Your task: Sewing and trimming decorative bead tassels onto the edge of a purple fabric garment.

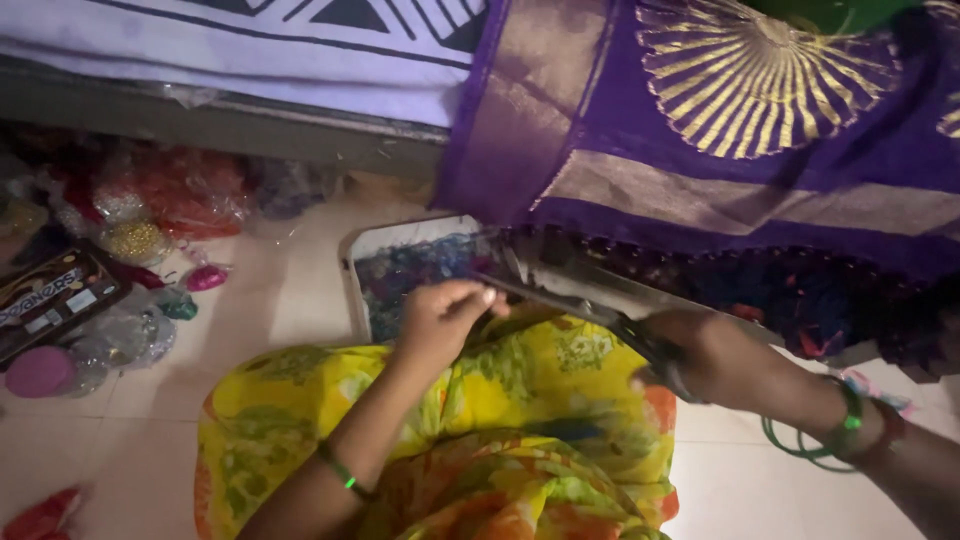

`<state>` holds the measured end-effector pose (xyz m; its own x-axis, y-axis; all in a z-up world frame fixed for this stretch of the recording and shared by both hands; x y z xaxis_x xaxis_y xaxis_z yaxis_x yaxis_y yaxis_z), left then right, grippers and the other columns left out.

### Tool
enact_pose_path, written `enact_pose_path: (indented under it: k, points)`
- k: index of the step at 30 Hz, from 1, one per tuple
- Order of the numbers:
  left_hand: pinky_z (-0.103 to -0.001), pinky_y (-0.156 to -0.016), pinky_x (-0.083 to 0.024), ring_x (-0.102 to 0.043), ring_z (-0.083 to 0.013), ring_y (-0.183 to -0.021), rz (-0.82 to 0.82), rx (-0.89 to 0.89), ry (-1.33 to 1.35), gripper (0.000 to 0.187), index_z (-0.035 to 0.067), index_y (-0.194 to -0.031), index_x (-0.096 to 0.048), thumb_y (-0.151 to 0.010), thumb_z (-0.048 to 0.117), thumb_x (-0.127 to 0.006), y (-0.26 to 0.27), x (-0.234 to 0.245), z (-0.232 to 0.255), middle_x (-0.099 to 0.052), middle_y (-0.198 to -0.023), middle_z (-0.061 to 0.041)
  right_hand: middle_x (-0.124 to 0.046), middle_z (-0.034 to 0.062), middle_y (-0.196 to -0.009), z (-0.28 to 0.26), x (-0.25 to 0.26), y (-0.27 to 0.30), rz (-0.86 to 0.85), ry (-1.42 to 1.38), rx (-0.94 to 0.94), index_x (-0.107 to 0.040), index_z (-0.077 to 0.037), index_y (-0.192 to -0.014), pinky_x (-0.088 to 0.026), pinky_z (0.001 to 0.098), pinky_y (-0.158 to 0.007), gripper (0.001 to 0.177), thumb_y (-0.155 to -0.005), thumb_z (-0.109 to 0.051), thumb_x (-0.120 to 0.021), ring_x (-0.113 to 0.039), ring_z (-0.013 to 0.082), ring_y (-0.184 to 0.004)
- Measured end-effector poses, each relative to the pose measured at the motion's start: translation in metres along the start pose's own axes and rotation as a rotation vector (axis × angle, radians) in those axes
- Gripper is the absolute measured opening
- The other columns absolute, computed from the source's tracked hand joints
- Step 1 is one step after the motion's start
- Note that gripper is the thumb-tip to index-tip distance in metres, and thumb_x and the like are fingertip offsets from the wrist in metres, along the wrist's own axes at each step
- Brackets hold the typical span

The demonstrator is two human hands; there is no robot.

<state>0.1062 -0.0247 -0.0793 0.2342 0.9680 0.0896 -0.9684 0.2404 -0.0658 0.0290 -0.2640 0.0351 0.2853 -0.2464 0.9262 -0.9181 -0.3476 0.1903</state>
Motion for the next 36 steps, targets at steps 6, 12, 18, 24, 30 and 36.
enact_pose_path:
  k: [6,12,18,24,30,36]
  points:
    - [-0.032,-0.088,-0.062,-0.077,-0.0155,-0.09,-0.354,0.338,-0.042,0.023,0.007,-0.098,-0.081,-0.097,0.024,-0.065,0.079,0.017,-0.075,-0.082,-0.097,-0.006,-0.078,0.0058,-0.09,0.061,-0.089,0.026,-0.309,-0.24,0.003,-0.072,-0.008,-0.116,-0.062,0.0342,-0.059,0.04,-0.079,-0.022,-0.078,-0.08,0.0187,-0.069]
    - [-0.029,-0.087,-0.057,-0.074,-0.0146,-0.091,-0.316,0.439,0.261,0.026,0.001,-0.102,-0.081,-0.095,0.021,-0.066,0.163,0.028,-0.174,-0.082,-0.096,-0.006,-0.078,0.0084,-0.087,0.073,-0.172,0.041,-0.719,-0.325,-0.136,-0.067,-0.013,-0.133,-0.059,0.0354,-0.069,0.038,-0.097,-0.024,-0.06,-0.071,0.0256,-0.07]
    - [-0.032,-0.081,-0.056,-0.074,-0.0195,-0.084,-0.201,0.588,0.493,0.026,-0.005,-0.095,-0.079,-0.093,0.018,-0.067,0.18,0.032,-0.168,-0.081,-0.089,-0.01,-0.075,0.0152,-0.111,0.014,-0.164,-0.082,-0.011,-0.021,0.33,-0.078,-0.008,-0.111,-0.058,0.0387,-0.08,0.027,-0.087,-0.008,-0.066,-0.071,0.0274,-0.086]
    - [-0.033,-0.082,-0.054,-0.072,-0.0184,-0.083,-0.101,0.652,0.365,0.025,-0.005,-0.095,-0.079,-0.092,0.017,-0.068,0.183,0.066,-0.148,-0.08,-0.088,-0.01,-0.079,0.0068,-0.105,-0.134,-0.187,-0.136,0.117,0.113,0.653,-0.068,-0.02,-0.136,-0.052,0.0288,-0.045,0.044,-0.094,-0.009,-0.061,-0.068,0.0172,-0.06]
    - [-0.036,-0.096,-0.053,-0.075,-0.0276,-0.098,0.059,0.274,0.32,0.032,-0.004,-0.096,-0.08,-0.096,0.025,-0.066,0.136,0.121,-0.111,-0.081,-0.098,-0.016,-0.078,0.001,-0.094,-0.055,-0.197,-0.141,0.319,0.075,0.593,-0.074,-0.025,-0.122,-0.053,0.029,-0.045,0.035,-0.09,-0.011,-0.07,-0.069,0.0128,-0.06]
    - [-0.045,-0.123,-0.023,-0.027,-0.0273,-0.153,-0.115,-0.145,0.076,0.061,0.007,-0.147,-0.051,-0.091,0.018,-0.073,0.008,0.058,0.025,-0.031,-0.165,-0.017,-0.076,0.0077,-0.092,-0.021,-0.093,-0.095,0.66,0.204,0.368,-0.076,-0.014,-0.115,-0.058,0.036,-0.059,0.039,-0.076,-0.013,-0.073,-0.071,0.0234,-0.069]
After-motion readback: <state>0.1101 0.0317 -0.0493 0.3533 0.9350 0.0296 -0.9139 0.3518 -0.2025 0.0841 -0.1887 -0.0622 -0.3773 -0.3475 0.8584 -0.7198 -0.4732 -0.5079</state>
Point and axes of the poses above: each hand's wrist, its own y-axis away from the middle knuckle, its own x-axis out of the back of the hand, z = x × y, the point moved 9 cm from there along -y, towards the middle knuckle
